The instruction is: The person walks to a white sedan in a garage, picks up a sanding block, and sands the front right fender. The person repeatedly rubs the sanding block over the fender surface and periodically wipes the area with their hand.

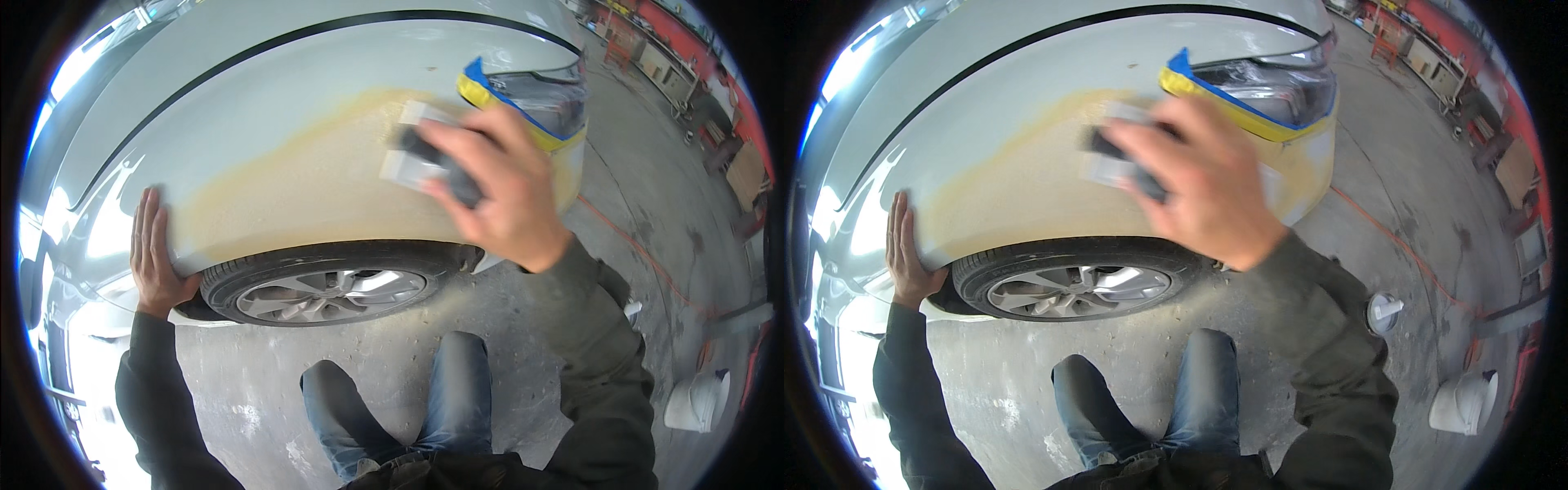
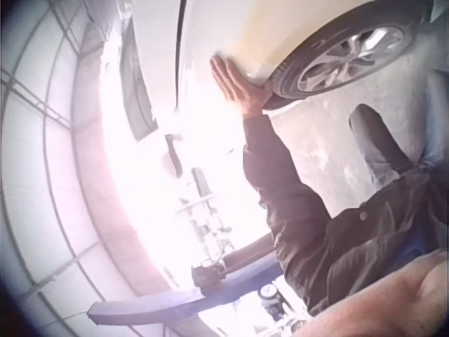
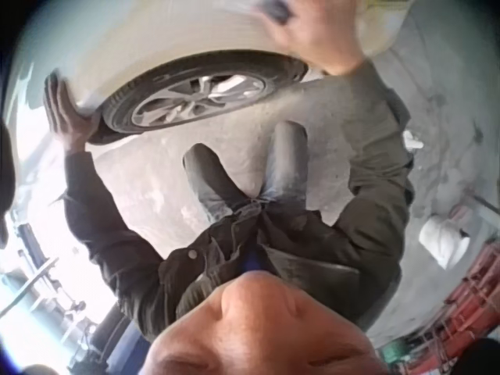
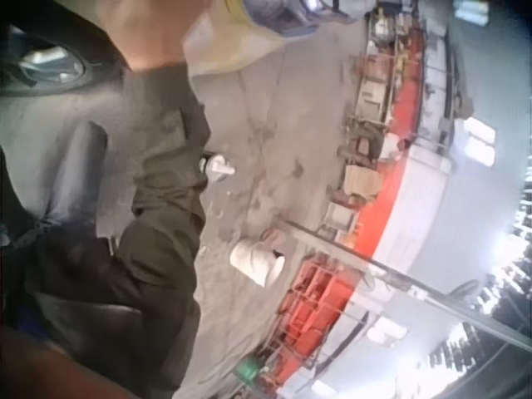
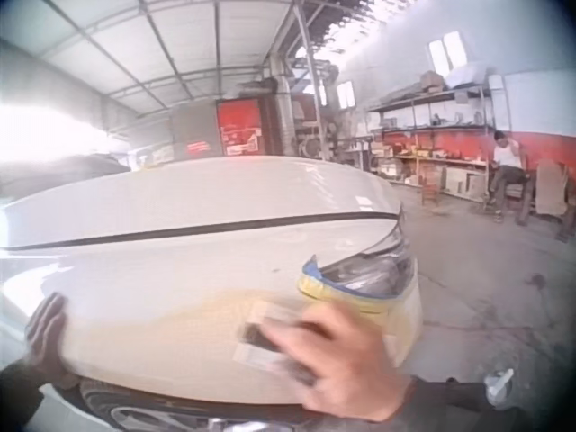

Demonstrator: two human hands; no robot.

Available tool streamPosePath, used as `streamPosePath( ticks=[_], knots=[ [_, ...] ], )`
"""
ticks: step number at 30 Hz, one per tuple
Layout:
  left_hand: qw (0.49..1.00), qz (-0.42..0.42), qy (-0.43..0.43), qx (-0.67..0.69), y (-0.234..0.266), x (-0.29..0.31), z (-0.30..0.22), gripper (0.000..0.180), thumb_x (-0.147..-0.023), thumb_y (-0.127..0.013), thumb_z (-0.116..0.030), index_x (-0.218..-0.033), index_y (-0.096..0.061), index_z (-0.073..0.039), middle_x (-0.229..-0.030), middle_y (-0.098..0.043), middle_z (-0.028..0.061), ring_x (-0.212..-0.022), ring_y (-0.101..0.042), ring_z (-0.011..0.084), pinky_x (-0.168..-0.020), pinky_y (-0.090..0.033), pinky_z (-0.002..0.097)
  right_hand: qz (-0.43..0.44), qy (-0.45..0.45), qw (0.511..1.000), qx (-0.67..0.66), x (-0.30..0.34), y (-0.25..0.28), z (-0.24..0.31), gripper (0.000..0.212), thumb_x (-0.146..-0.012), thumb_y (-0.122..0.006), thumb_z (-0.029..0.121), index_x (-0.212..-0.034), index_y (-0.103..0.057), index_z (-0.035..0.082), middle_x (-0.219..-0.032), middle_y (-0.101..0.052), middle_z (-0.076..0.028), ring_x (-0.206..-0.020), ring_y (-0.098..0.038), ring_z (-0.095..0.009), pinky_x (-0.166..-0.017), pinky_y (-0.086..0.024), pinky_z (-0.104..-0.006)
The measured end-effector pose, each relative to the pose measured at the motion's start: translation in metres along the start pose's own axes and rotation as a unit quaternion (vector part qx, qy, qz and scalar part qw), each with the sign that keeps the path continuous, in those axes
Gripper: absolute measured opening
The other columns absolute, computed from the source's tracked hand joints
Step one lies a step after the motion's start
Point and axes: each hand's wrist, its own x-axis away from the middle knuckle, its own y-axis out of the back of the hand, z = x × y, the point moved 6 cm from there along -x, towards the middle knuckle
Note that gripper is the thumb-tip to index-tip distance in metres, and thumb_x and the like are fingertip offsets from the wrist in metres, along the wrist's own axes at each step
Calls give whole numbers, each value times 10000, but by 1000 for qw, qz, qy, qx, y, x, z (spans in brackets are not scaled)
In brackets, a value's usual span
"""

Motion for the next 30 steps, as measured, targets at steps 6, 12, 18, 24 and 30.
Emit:
streamPosePath(
  ticks=[6,12,18,24,30],
  knots=[
    [999,-16,6,29,0,-12,-8,909,-743,-689,-211,-1592,-436,-9,-1640,-464,296,-1527,-454,480,-1258,-386,586,13,10,1000,20,0,1,18,474,-831,-873,136,-1283,-738,87,-1068,-610,-88,-933,-643,-260,-795,-551,-378],
    [999,4,16,45,11,-11,-2,1022,-632,-729,-179,-1604,-444,-42,-1661,-458,254,-1544,-448,430,-1282,-383,542,50,48,998,3,-23,-20,40,509,-813,-878,141,-1303,-740,116,-1046,-616,-70,-934,-649,-270,-801,-557,-390],
    [998,-14,26,64,5,-16,-7,1112,-525,-697,-121,-1607,-447,-64,-1675,-456,211,-1546,-457,393,-1288,-390,527,36,15,999,13,-17,-21,44,467,-822,-850,109,-1273,-733,74,-1126,-632,-96,-969,-661,-273,-809,-557,-394],
    [997,-14,17,70,12,-9,-5,1140,-498,-691,-113,-1609,-442,-68,-1682,-448,201,-1555,-447,374,-1292,-390,513,59,64,996,-14,-47,-57,94,504,-782,-867,117,-1271,-749,148,-1028,-604,-55,-963,-646,-255,-805,-563,-386],
    [996,-9,25,86,9,-20,-10,1132,-500,-716,-121,-1600,-453,-63,-1685,-442,200,-1565,-430,374,-1305,-371,502,39,-5,999,10,-17,-16,54,494,-766,-865,122,-1241,-742,179,-1064,-590,-59,-969,-639,-261,-759,-554,-394]
  ],
)
